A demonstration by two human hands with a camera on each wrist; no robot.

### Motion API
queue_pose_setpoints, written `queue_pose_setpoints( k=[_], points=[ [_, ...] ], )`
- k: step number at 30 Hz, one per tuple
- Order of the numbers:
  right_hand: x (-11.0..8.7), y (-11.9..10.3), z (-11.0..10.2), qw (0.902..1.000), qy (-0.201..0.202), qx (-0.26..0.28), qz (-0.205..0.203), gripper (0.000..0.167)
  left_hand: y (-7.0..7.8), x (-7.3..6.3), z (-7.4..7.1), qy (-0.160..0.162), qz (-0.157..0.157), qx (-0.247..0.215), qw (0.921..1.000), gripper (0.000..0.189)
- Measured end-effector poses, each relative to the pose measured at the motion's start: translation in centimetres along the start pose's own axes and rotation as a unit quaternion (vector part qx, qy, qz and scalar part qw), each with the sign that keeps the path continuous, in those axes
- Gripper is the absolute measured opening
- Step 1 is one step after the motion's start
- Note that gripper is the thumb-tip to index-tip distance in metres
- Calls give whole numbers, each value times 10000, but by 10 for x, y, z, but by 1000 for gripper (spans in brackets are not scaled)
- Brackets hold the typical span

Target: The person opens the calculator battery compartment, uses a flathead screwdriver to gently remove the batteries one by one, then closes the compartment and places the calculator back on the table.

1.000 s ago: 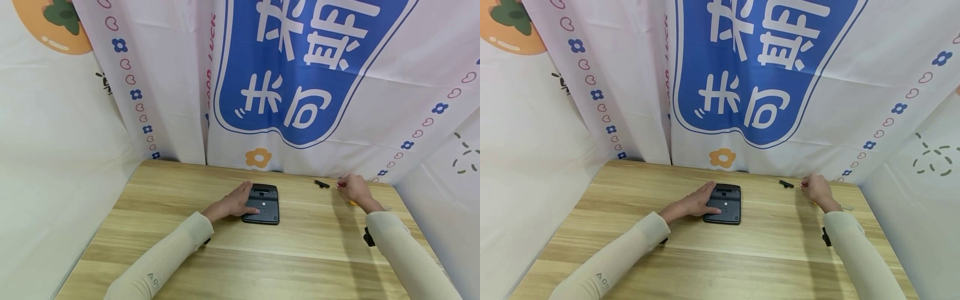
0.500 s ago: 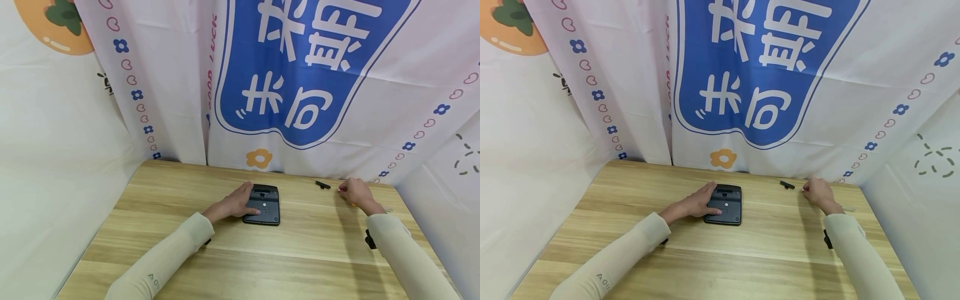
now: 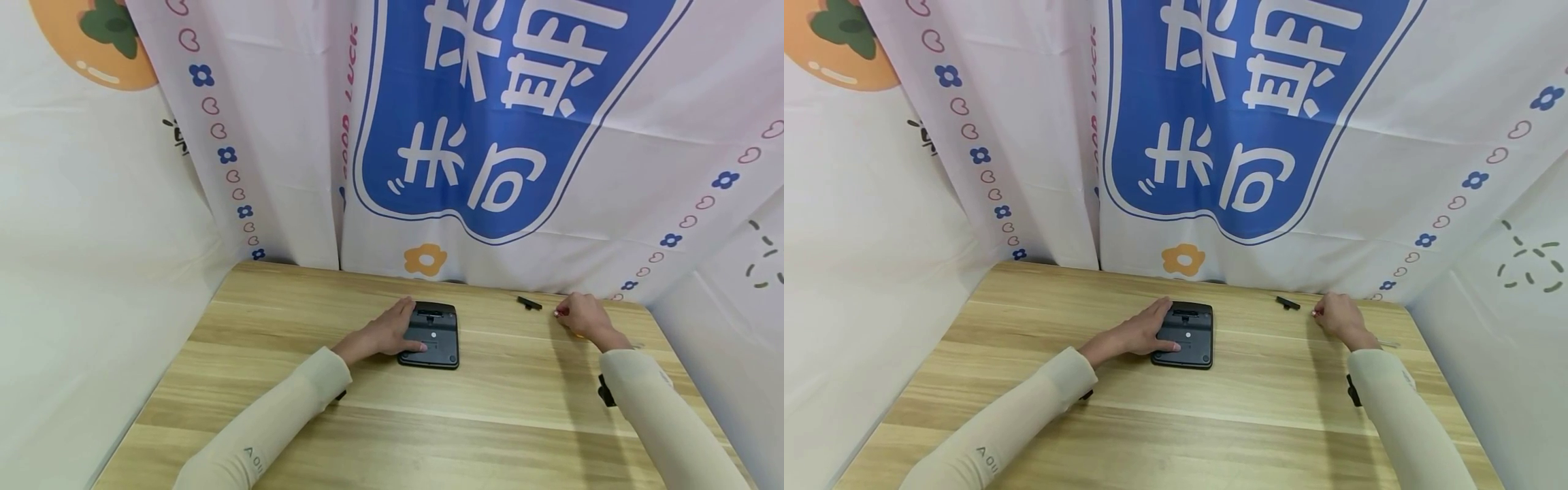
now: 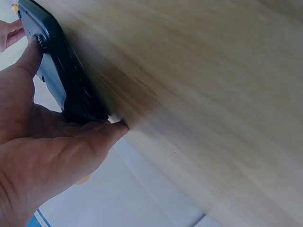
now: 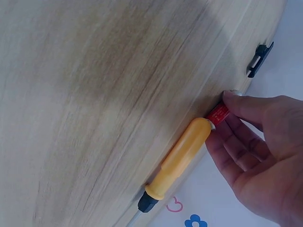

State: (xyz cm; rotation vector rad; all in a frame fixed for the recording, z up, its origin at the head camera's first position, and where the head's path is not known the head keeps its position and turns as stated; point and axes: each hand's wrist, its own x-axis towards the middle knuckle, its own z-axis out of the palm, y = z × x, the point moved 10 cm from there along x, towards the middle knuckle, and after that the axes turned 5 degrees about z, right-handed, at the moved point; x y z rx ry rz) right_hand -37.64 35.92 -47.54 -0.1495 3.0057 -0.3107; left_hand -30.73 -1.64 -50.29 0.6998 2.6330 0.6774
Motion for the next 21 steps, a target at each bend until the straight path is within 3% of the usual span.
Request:
queue_pose_setpoints(
  k=[21],
  points=[
    [1,3,1,9999,-82,-77,70,13,0,0,-1,-43,-30,-49,10000,102]
  ],
)
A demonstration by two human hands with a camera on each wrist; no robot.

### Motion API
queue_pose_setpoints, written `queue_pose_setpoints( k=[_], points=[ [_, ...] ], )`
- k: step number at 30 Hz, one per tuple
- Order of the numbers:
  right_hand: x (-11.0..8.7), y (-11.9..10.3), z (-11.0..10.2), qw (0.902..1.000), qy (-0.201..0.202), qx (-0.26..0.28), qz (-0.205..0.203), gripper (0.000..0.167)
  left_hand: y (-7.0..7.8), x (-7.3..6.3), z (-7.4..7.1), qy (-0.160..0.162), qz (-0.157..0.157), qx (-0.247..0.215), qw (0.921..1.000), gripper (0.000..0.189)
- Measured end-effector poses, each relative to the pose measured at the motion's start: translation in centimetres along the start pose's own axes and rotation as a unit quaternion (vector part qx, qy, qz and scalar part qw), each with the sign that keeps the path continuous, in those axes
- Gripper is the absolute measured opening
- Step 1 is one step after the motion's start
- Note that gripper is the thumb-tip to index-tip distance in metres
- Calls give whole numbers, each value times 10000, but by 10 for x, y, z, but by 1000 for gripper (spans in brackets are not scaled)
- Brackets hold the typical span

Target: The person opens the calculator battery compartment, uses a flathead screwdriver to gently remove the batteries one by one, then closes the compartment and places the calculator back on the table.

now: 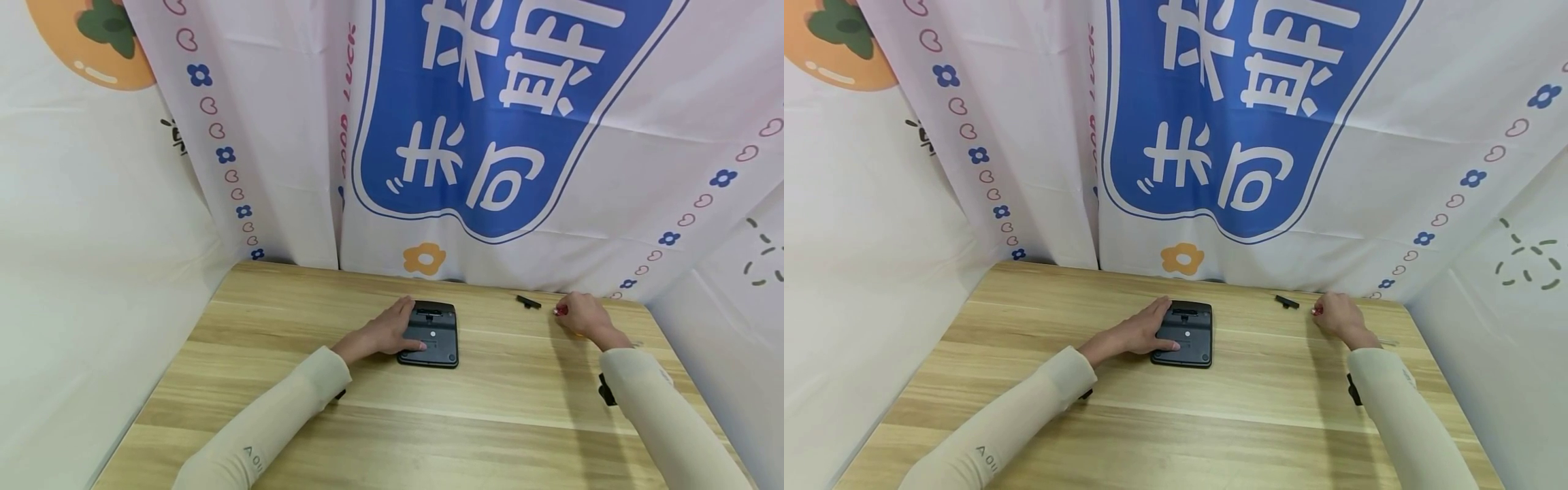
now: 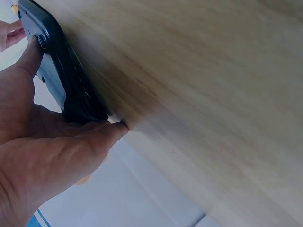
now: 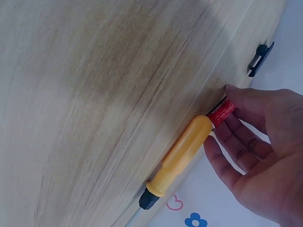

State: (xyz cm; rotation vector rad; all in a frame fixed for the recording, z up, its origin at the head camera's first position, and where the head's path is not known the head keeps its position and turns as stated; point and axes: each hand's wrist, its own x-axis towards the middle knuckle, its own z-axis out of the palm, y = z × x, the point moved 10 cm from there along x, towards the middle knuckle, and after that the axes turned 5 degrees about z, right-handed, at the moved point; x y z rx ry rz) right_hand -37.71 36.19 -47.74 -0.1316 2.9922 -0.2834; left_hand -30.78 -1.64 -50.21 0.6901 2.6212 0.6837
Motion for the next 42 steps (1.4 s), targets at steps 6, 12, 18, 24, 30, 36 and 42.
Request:
queue_pose_setpoints(
  k=[6,12,18,24,30,36,42],
  points=[
    [-1,0,-1,10000,-32,10,25,17,0,1,0,-9,0,20,10000,102],
    [-1,-5,-3,9999,69,-12,-102,29,-1,1,1,2,-1,28,10000,103],
    [0,-13,-2,9996,46,101,-243,43,-1,1,2,4,20,10,10000,103],
    [1,-28,1,9976,96,104,-672,57,-2,1,3,7,26,31,10000,103],
    [3,-44,2,9946,185,137,-1015,53,0,0,2,45,76,-1,10000,102],
    [2,-54,1,9921,282,153,-1216,49,1,-1,1,34,106,-1,9999,102],
    [5,-60,4,9910,353,101,-1287,46,1,-1,1,24,136,3,9999,101]
  ],
)
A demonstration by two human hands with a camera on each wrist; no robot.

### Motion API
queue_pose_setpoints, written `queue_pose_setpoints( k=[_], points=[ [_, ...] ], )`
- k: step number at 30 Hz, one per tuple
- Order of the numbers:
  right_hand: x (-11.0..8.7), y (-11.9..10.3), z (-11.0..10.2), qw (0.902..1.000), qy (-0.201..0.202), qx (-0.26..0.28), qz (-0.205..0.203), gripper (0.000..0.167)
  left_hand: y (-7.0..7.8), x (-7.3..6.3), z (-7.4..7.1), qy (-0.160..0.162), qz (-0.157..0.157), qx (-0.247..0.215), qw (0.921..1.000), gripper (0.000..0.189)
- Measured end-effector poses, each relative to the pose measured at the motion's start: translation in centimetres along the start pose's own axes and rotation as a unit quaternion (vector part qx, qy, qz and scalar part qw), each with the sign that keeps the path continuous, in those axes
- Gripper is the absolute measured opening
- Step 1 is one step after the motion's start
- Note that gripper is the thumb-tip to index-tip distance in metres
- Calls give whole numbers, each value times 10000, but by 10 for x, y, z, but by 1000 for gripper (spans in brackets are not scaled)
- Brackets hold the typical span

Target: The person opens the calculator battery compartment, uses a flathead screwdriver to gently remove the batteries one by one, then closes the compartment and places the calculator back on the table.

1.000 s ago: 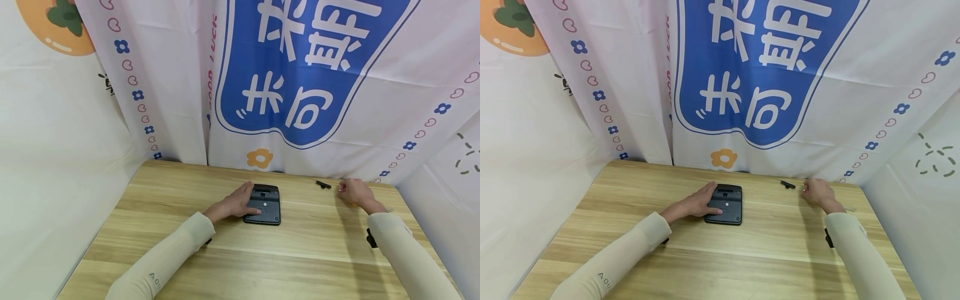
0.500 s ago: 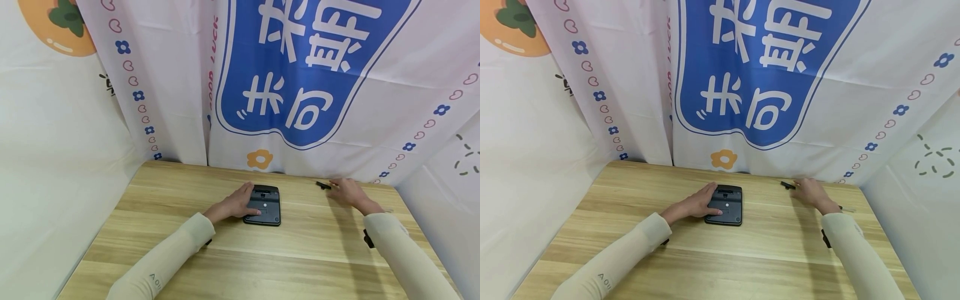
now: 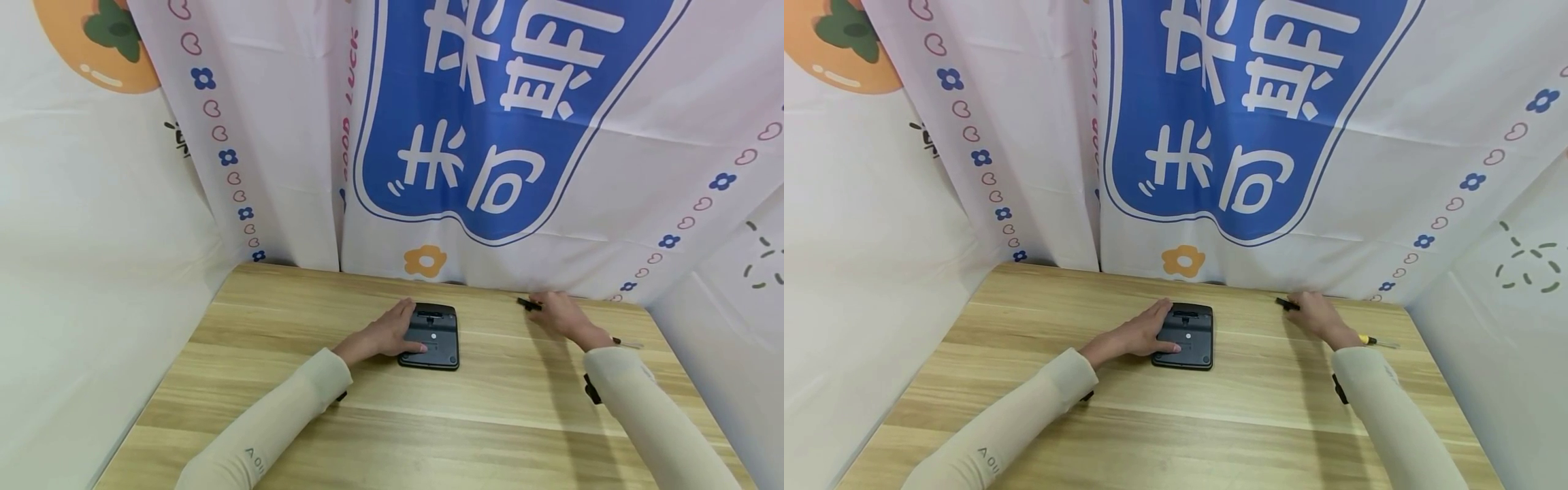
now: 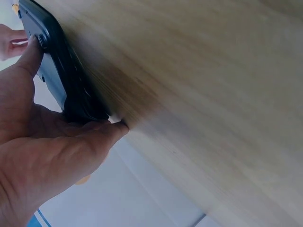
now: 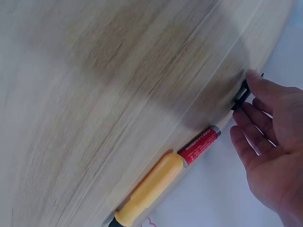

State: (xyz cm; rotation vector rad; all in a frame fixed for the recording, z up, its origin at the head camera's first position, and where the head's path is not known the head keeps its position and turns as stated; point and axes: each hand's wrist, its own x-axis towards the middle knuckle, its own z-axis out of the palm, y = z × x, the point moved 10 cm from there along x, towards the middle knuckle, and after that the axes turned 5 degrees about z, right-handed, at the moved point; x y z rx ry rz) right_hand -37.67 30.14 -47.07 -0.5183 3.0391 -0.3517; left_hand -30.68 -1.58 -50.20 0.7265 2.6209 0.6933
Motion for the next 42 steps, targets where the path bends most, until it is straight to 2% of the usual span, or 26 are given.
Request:
queue_pose_setpoints(
  k=[19,31,42],
  points=[
    [10,-12,6,9994,289,-43,-195,31,-2,0,0,-15,-92,37,9999,102],
    [11,-12,10,9991,332,-249,-116,27,-1,1,-1,-28,-63,62,10000,103],
    [13,-13,10,9994,276,-228,-2,25,-1,0,1,-31,-43,26,10000,103]
  ],
)
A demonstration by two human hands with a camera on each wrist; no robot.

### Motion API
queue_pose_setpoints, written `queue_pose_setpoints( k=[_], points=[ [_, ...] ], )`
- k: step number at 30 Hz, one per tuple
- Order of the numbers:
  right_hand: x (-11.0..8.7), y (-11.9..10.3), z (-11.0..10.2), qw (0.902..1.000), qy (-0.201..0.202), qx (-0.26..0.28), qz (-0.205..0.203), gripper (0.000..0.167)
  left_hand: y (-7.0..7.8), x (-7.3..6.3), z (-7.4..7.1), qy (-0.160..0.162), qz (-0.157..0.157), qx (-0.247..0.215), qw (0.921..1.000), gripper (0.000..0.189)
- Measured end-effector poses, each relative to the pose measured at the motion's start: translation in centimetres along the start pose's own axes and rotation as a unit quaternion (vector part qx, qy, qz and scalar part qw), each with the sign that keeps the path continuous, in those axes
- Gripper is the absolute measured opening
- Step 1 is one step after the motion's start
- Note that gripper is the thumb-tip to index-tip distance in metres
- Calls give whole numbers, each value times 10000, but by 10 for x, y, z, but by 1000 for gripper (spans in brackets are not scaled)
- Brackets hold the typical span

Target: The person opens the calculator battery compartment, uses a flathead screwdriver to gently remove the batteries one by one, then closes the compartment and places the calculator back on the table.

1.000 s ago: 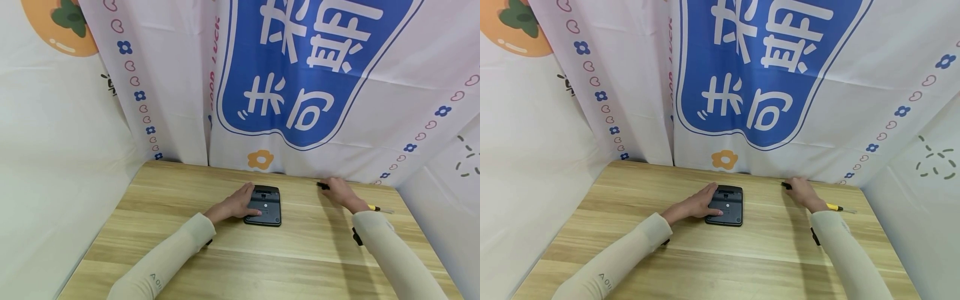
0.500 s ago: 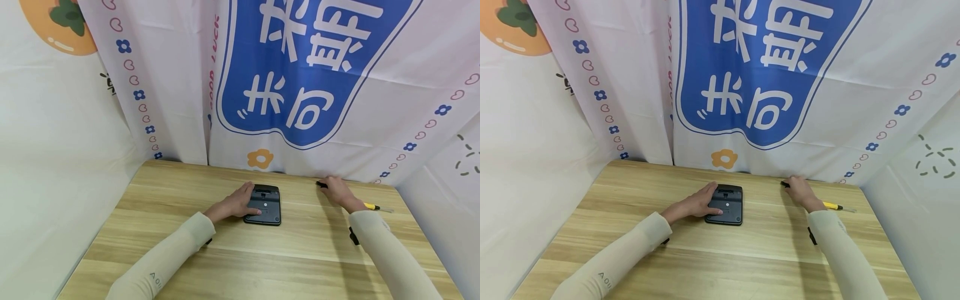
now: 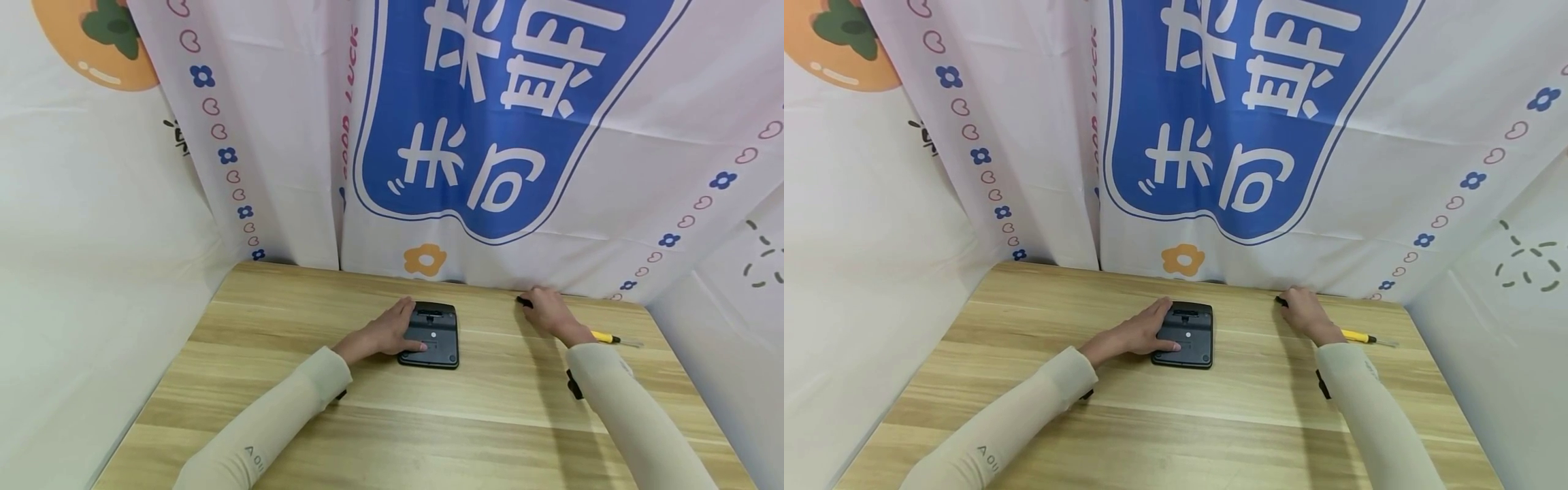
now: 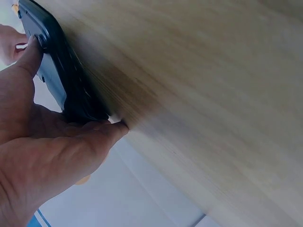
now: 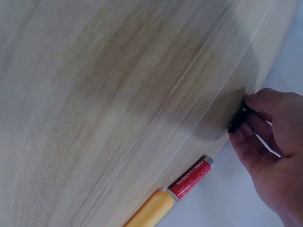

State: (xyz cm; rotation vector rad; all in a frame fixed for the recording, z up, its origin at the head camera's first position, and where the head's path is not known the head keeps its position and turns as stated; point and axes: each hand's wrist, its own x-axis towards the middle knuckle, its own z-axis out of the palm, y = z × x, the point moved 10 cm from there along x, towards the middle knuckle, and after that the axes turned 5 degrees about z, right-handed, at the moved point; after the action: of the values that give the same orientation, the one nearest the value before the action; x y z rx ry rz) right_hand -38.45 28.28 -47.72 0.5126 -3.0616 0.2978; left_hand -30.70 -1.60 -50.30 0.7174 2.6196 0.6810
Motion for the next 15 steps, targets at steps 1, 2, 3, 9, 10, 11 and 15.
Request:
queue_pose_setpoints(
  k=[1,2,3,9,10,11,15],
  points=[
    [0,1,1,10000,-8,20,35,26,0,0,0,-3,9,2,10000,103],
    [1,1,1,10000,-10,25,61,26,0,0,0,-4,18,5,10000,103],
    [1,2,2,10000,-13,46,81,25,0,0,0,1,27,13,10000,103],
    [4,4,3,9998,23,133,125,11,1,0,-1,-2,66,31,10000,102],
    [5,4,3,9998,44,141,104,11,1,0,-1,1,74,34,10000,102],
    [5,4,2,9998,55,155,86,12,1,0,-1,5,80,35,10000,102],
    [5,4,0,9997,128,224,51,19,0,0,-1,5,71,63,10000,102]
  ],
)
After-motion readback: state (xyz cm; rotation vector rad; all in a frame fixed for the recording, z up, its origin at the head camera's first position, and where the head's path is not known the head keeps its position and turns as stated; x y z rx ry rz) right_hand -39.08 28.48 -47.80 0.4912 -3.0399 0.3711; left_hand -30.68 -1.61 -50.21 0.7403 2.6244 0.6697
